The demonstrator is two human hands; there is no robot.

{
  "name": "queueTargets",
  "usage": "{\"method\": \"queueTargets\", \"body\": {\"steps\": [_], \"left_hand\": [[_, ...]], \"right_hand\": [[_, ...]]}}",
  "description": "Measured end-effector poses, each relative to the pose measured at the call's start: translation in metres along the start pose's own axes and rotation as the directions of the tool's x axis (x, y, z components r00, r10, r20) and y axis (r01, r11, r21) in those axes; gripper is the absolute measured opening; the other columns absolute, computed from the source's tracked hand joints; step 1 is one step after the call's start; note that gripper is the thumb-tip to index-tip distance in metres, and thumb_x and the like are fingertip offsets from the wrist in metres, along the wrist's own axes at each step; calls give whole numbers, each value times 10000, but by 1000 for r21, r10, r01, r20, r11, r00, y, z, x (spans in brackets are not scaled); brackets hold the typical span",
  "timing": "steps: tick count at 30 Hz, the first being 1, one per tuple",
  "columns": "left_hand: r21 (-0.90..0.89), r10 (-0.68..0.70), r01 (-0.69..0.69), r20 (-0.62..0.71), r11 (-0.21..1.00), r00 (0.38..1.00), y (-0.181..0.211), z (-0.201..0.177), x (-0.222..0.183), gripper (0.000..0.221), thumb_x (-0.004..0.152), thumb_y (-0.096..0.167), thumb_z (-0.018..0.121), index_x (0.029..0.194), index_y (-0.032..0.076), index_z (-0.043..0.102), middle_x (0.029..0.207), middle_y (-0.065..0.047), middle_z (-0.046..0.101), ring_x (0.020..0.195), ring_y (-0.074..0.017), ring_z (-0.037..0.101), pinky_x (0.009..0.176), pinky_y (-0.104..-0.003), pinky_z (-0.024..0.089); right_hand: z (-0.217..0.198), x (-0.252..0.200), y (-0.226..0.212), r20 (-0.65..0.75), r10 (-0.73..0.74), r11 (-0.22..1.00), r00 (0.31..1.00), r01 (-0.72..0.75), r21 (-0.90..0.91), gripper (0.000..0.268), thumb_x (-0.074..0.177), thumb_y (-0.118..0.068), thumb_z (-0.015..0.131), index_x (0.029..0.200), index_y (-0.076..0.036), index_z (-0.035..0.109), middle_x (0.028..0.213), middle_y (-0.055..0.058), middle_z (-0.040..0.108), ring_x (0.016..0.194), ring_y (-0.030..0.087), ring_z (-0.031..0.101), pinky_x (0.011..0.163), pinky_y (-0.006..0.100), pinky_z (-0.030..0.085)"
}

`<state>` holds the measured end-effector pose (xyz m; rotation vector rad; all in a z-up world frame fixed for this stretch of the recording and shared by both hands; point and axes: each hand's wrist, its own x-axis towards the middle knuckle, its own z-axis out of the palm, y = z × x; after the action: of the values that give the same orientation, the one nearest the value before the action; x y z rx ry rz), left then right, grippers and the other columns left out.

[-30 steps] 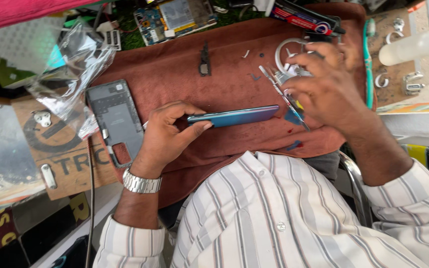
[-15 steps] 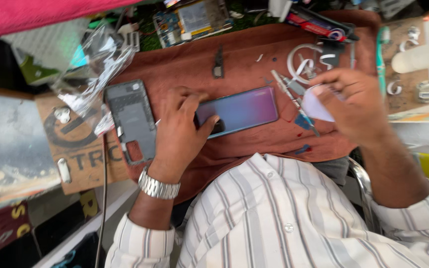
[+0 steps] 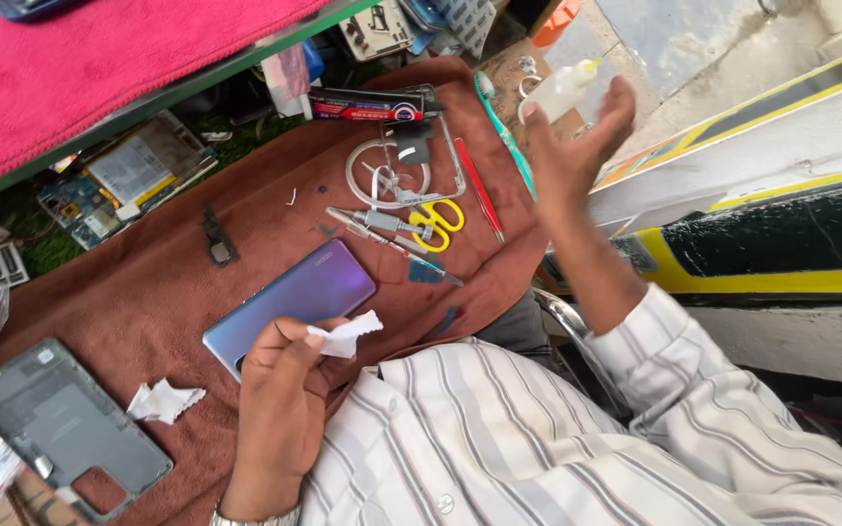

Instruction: The person uses tweezers to adjust a camera module and places it into the back of a disassembled smartphone. They apply adhesive from a tube along the phone's internal frame and attach a new back cover. Finally, they wipe the exterior of the reassembled phone with a cloth.

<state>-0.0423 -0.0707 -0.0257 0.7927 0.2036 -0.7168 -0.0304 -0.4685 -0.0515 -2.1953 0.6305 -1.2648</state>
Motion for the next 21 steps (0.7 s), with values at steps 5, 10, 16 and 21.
{"method": "queueTargets", "body": {"steps": [5, 10, 16, 21], "left_hand": [[-109, -68, 52, -147, 993, 987, 4, -1, 2, 51, 987, 65, 559, 953, 88, 589, 1082, -152, 728, 971, -255, 697, 873, -441, 575], [-176, -35, 15, -112, 984, 993, 2, 2, 2, 47, 974, 69, 519, 980, 93, 559, 1109, -166, 718, 1008, -274, 697, 898, -443, 584], [-228, -92, 65, -109, 971, 990, 10, 6, -1, 107, 985, 145, 466, 1001, 79, 548, 1118, -166, 715, 1003, -256, 697, 907, -432, 591], [-153, -87, 68, -123, 986, 989, 7, 3, 2, 104, 1019, 162, 483, 1028, 61, 510, 1156, -187, 699, 1016, -260, 686, 919, -422, 596]], "right_hand": [[-2, 36, 62, 276, 53, 995, 960, -29, -92, 652, 795, -179, 921, 1313, -30, 553, 1313, 150, 560, 1262, 348, 548, 1126, 452, 452], [-19, 34, -14, 468, -400, 910, 788, 403, 98, 505, 836, 50, 772, 1298, -45, 592, 1318, 135, 580, 1354, 338, 547, 1191, 453, 419], [-46, 19, -134, 561, -694, 631, 451, 757, 171, 431, 857, 26, 815, 1264, -85, 723, 1274, 123, 505, 1411, 379, 415, 1168, 507, 376], [-40, -4, -192, 599, -754, 382, 270, 922, 66, 465, 805, 56, 896, 1173, -225, 867, 1276, 60, 542, 1362, 279, 371, 1193, 370, 414]]}}
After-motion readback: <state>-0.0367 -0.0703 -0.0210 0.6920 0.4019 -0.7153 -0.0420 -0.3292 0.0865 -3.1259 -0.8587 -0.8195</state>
